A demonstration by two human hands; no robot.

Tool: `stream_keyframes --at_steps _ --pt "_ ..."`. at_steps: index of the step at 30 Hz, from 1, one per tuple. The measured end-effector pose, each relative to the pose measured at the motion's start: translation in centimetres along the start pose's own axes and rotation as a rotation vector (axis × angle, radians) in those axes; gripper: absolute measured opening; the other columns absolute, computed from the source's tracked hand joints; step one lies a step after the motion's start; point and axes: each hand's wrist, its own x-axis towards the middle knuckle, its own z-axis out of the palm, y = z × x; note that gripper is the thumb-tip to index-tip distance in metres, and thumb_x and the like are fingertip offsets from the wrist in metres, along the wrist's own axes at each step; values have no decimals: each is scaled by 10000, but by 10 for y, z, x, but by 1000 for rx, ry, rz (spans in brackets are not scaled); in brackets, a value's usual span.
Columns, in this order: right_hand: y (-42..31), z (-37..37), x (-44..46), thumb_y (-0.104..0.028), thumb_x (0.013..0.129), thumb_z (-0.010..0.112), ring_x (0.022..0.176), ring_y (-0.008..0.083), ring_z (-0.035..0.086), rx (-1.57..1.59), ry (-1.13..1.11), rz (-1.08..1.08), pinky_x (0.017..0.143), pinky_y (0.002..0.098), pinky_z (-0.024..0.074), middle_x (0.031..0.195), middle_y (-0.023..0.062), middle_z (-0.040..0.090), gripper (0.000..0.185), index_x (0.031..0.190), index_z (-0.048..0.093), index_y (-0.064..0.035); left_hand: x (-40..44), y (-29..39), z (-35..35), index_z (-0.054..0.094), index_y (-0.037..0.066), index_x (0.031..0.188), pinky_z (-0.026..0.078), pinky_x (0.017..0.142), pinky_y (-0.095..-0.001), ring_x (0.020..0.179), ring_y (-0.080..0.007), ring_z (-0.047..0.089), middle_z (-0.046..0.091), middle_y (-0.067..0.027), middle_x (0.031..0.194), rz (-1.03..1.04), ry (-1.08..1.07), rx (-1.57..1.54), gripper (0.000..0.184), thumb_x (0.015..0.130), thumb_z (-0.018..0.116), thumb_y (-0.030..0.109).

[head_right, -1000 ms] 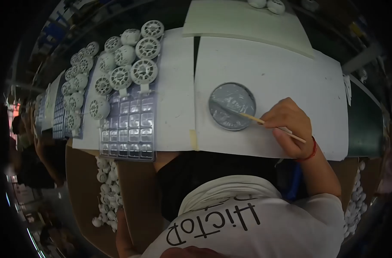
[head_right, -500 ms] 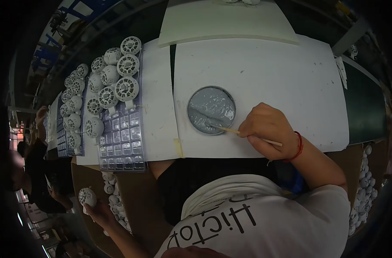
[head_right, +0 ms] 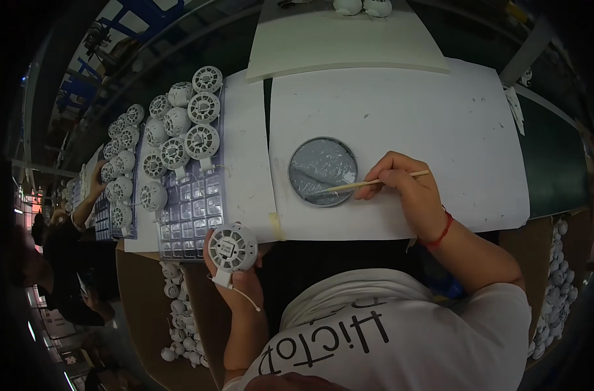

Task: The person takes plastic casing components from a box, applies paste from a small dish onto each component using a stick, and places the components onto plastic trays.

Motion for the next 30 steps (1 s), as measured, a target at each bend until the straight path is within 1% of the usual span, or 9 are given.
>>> stream_keyframes --at_steps 4,6,10,12,18,22,24,28,30 --pt "-3 -1 -5 -14 795 466 759 194 614 -213 -7 -266 738 310 461 873 143 652 123 850 575 -6 6 -8 14 259 32 1369 543 718 -281 953 -190 591 523 -122 1148 -75 -134 -61 934 676 806 336" --pt "-13 2 -5 -20 753 532 785 187 592 -910 -100 -817 730 322 397 920 115 654 119 857 583 -47 7 -11 19 260 34 1370 543 724 -279 957 -195 592 523 -120 1154 -57 -127 -85 912 676 810 253" --pt "-14 23 -14 -34 711 580 799 171 571 -971 -269 -1060 723 336 341 948 74 655 151 854 595 -81 11 -6 30 258 38 1373 544 721 -274 974 -190 585 522 -115 1161 -67 -182 -137 886 682 800 154" --pt "-11 33 -15 -39 684 595 791 151 566 -924 -336 -1158 724 340 336 972 46 659 161 833 610 -98 12 -4 32 264 37 1373 515 812 -286 1028 -192 562 518 -112 1174 -75 -202 -157 855 696 780 111" --pt "-5 40 -14 -66 677 595 800 152 569 -934 -406 -1094 719 338 330 953 35 667 147 815 626 -105 11 0 35 280 34 1368 409 966 -316 1113 -191 514 509 -108 1195 -115 -175 -130 809 705 743 45" --pt "-7 43 -17 -69 712 575 787 156 571 -863 -414 -1038 723 337 325 943 38 669 142 841 623 -104 10 -4 32 283 32 1367 419 956 -314 1107 -188 517 509 -106 1194 -108 -160 -141 809 705 747 54" --pt "-13 43 -17 -62 748 550 780 165 584 -701 -472 -836 722 339 320 956 44 668 157 881 621 -102 10 -2 31 284 31 1368 416 957 -310 1103 -183 518 512 -102 1189 -116 -155 -149 810 709 752 76" --pt "-24 45 -14 -88 784 544 819 169 605 -647 -554 -883 736 337 326 987 49 669 176 947 608 -105 9 2 28 283 25 1367 415 954 -305 1109 -182 515 510 -101 1198 -119 -163 -135 814 713 761 107" --pt "-36 50 -7 -103 783 568 909 173 608 -826 -567 -1012 790 353 345 1044 58 660 214 994 599 -113 8 2 27 284 17 1364 417 948 -306 1116 -183 514 508 -102 1209 -93 -200 -180 826 710 773 144"
